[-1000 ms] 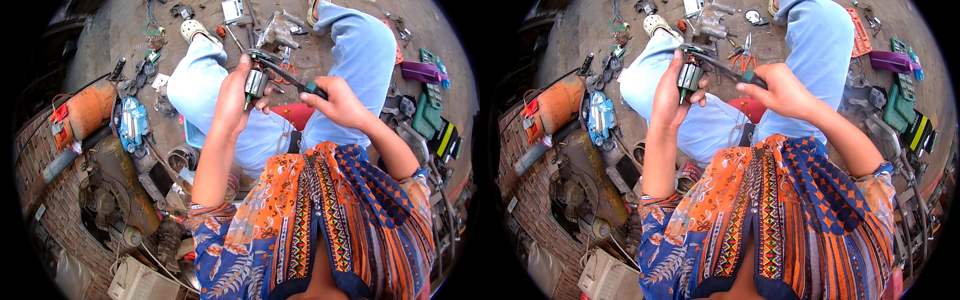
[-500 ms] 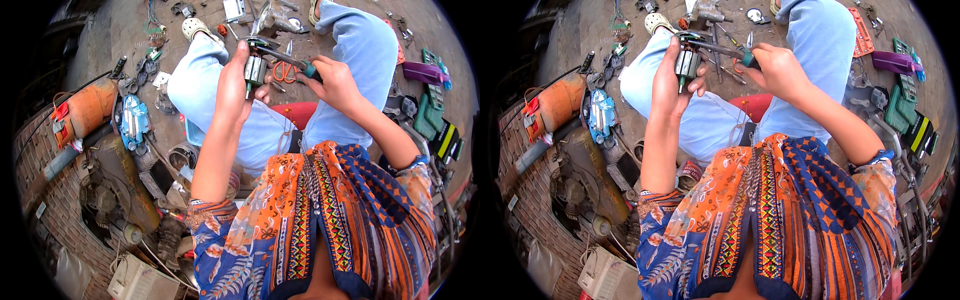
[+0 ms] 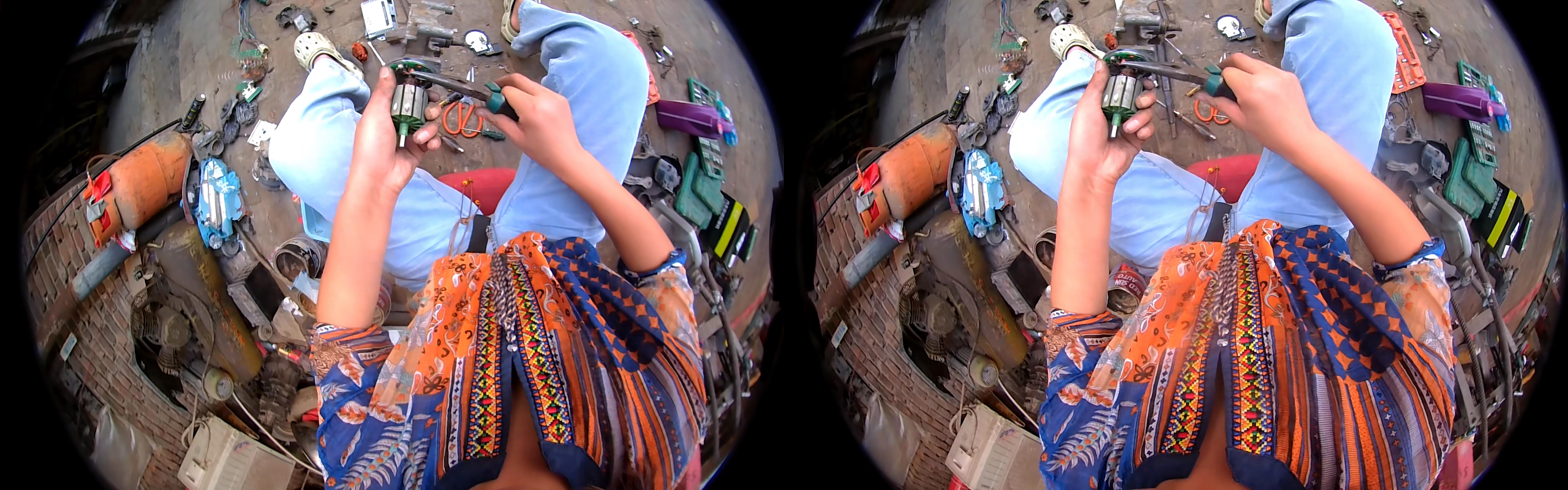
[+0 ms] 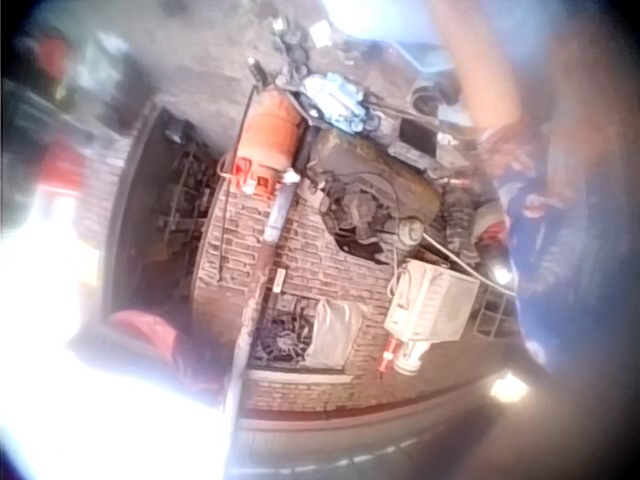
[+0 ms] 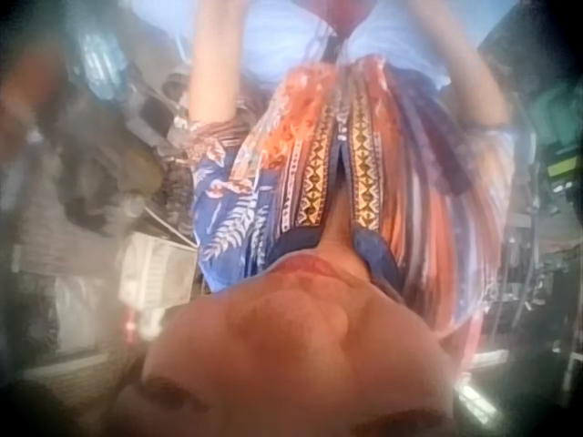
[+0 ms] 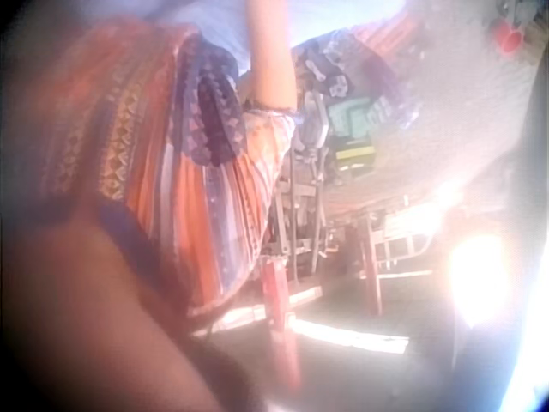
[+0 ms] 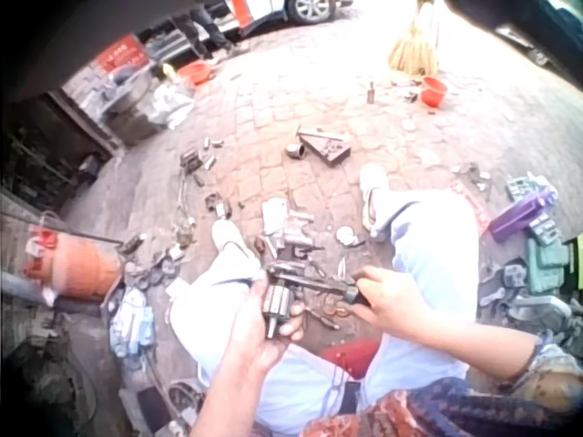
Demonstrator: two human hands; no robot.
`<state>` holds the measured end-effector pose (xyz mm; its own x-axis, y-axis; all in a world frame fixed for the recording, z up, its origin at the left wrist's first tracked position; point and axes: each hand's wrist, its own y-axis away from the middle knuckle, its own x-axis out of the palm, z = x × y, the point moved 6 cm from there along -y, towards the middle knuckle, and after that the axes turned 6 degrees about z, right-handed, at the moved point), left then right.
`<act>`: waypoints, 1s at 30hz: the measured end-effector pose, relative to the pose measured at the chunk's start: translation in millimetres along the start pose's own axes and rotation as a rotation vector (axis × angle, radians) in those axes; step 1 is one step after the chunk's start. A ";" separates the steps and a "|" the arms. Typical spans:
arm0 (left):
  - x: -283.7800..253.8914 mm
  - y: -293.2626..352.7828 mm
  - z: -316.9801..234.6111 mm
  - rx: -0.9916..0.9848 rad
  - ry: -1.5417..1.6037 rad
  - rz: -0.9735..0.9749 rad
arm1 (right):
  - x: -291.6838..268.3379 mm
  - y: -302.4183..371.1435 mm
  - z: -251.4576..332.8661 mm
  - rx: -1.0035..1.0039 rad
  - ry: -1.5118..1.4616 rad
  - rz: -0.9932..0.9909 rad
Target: The person sits on the ground and handles small metal parts, a sanding block, and a cylindrical electrical component. They sand a small metal piece, then use pliers and a screwdriver to adjust the electrical component.
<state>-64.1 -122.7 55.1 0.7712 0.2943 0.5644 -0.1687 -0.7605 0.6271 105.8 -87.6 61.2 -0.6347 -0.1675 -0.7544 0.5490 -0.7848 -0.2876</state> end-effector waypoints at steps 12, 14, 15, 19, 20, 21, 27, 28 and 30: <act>1.8 9.0 -4.8 0.272 -0.471 -0.146 | 0.8 29.7 8.1 0.347 -0.382 0.295; 2.1 11.6 -5.5 0.309 -0.507 -0.149 | -0.9 33.7 6.2 0.305 -0.342 0.260; 2.4 12.9 -6.3 0.327 -0.526 -0.151 | -3.0 34.3 6.4 0.290 -0.354 0.240; -0.5 15.9 -11.8 0.357 -0.665 -0.221 | -11.7 38.2 7.2 0.267 -0.367 0.228; -0.6 17.9 -14.1 0.364 -0.695 -0.235 | -13.7 38.1 7.6 0.268 -0.365 0.245; -0.4 20.0 -16.4 0.371 -0.724 -0.249 | -12.2 38.2 5.9 0.311 -0.391 0.301; -4.8 22.2 -18.9 0.421 -0.947 -0.271 | -13.4 28.3 3.6 0.383 -0.442 0.446; -4.8 23.1 -19.4 0.443 -0.997 -0.282 | -13.8 26.8 3.3 0.381 -0.438 0.452; -3.5 25.2 -20.8 0.485 -1.099 -0.305 | -13.6 22.8 1.8 0.363 -0.405 0.470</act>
<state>-83.9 -130.9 80.1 0.8840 0.0336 -0.4664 0.1722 -0.9507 0.2580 125.9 -104.3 65.9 -0.5661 -0.6895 -0.4518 0.6429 -0.7123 0.2814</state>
